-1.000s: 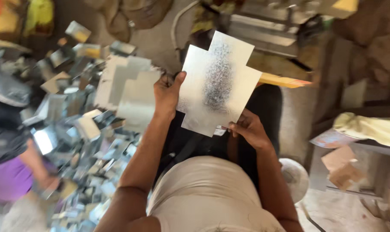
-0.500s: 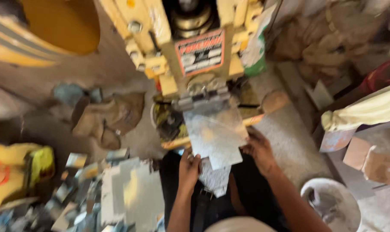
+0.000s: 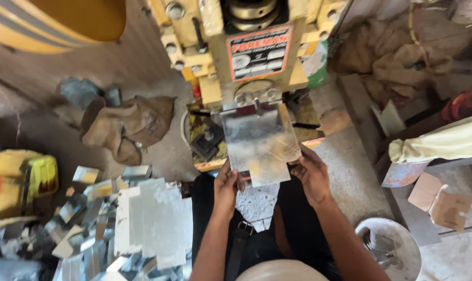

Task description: The person operates a hydraulic press machine to cut or shape metal sheets. They pick up flat metal pieces from a pile, place them into the machine's die, and activate the press. After processing, they remove the shaped metal pieces and place them into a pile of finished items.

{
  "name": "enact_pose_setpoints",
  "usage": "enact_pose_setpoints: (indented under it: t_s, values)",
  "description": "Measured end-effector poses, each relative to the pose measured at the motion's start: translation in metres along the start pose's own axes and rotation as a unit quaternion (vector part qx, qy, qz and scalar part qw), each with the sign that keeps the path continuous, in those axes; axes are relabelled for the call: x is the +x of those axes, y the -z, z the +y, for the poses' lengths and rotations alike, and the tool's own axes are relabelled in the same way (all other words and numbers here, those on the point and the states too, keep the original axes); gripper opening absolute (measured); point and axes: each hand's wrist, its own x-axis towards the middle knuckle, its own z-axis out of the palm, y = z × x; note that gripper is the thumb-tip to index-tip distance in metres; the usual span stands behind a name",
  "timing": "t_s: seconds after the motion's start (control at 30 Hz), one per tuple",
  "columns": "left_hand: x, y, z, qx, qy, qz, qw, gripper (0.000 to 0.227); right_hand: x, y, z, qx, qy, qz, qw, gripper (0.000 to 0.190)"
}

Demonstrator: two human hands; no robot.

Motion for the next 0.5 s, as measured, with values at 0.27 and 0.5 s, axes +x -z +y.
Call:
enact_pose_setpoints:
  t_s: [0.27, 0.5]
  values:
    - [0.0013, 0.0040, 0.0030, -0.045, 0.034, 0.002, 0.998, 0.054, 0.0025, 0.0053, -0.0006, 0.010, -0.006, 0.005, 1.000, 0.052]
    - [0.0010, 0.0073, -0.0036, -0.093, 0.025, -0.018, 0.995, 0.058, 0.0053, 0.0086, 0.0017, 0.029, -0.014, -0.011, 0.999, 0.059]
